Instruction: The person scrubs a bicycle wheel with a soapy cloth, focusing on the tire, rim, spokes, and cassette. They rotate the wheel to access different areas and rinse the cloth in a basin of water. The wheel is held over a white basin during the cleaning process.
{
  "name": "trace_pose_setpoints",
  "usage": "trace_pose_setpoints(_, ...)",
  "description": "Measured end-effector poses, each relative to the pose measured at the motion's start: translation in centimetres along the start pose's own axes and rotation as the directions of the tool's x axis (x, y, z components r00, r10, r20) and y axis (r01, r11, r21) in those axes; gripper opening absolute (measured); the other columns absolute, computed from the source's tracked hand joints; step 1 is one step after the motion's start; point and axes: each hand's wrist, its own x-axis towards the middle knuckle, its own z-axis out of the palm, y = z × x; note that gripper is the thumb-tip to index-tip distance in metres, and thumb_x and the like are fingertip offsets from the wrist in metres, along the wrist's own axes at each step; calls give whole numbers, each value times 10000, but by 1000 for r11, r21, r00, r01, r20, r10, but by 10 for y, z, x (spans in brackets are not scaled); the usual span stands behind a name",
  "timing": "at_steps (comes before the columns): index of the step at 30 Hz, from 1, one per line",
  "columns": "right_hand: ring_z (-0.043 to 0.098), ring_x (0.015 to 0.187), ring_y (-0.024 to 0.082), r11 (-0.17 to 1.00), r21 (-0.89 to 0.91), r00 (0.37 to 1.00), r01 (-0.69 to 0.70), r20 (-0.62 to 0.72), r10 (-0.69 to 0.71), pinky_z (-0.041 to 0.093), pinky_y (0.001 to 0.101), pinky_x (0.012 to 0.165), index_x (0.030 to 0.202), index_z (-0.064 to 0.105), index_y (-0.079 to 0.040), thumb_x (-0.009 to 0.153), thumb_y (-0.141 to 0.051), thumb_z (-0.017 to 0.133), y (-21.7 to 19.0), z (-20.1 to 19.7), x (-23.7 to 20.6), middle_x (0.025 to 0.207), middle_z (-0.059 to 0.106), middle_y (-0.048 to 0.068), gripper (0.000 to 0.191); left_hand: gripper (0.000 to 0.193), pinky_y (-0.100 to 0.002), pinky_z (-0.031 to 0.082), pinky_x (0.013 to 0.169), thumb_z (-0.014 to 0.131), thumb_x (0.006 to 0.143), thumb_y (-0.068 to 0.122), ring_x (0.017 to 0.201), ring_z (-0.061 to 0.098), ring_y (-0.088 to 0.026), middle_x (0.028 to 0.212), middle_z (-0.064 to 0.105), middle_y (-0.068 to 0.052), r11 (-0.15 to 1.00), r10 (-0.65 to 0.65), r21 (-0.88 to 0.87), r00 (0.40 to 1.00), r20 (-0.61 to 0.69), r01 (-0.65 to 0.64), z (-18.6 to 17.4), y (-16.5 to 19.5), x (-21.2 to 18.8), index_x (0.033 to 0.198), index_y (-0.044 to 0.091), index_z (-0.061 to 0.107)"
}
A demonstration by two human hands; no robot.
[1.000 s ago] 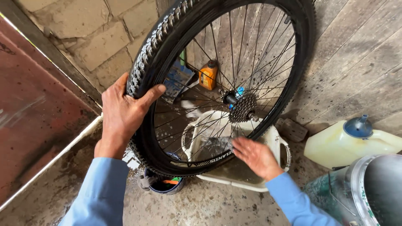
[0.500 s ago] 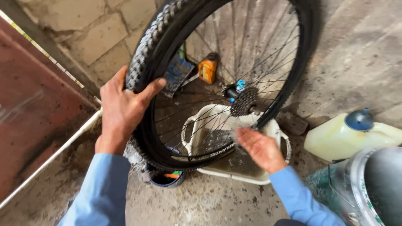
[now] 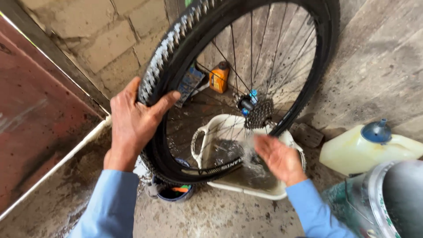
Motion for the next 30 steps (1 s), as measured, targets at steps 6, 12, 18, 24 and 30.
trace_pose_setpoints(6, 657, 1143, 236, 890, -430, 934, -154, -357, -10, 558, 380, 894, 1282, 636, -44, 969, -276, 599, 24, -13, -9, 1232, 706, 84, 391, 487, -405, 473, 513, 861, 795, 426, 522, 544, -177, 613, 664, -165, 999, -34, -32, 999, 16, 34, 1, 2, -3, 858, -8, 648)
trace_pose_setpoints(12, 610, 756, 233, 796, -509, 837, 329, -234, -495, 524, 366, 649, 1154, 731, -11, 960, -108, 606, 4, -21, -20, 967, 718, 116, 250, 498, -366, 492, 497, 851, 781, 445, 494, 583, -131, 598, 665, -87, 998, 37, -48, 999, 16, -36, 0, 8, -11, 826, 3, 624)
trace_pose_setpoints(18, 677, 1092, 179, 288, -671, 583, 683, 263, -769, 577, 310, 867, 1273, 631, -4, 1078, -244, 566, -111, 99, -53, 1205, 689, 86, 316, 456, -342, 455, 489, 820, 775, 479, 529, 543, -140, 595, 640, -70, 989, 100, -115, 989, 106, -88, -4, 21, -31, 854, 54, 673)
trace_pose_setpoints(24, 683, 1122, 208, 304, -616, 584, 727, 322, -745, 577, 325, 862, 1328, 604, -11, 1088, -230, 567, -144, 171, -62, 1246, 677, 109, 328, 446, -323, 500, 398, 794, 719, 503, 400, 582, -126, 535, 639, -19, 980, 39, -199, 962, 271, 16, -5, 31, -47, 815, 88, 663)
trace_pose_setpoints(30, 695, 1098, 214, 326, -572, 562, 753, 302, -770, 584, 334, 861, 1257, 595, -24, 1100, -209, 576, -162, 161, -62, 1210, 674, 131, 243, 388, -351, 478, 360, 812, 685, 432, 366, 570, -139, 528, 644, -19, 958, 72, -281, 915, 398, 47, -2, 35, -67, 870, 121, 672)
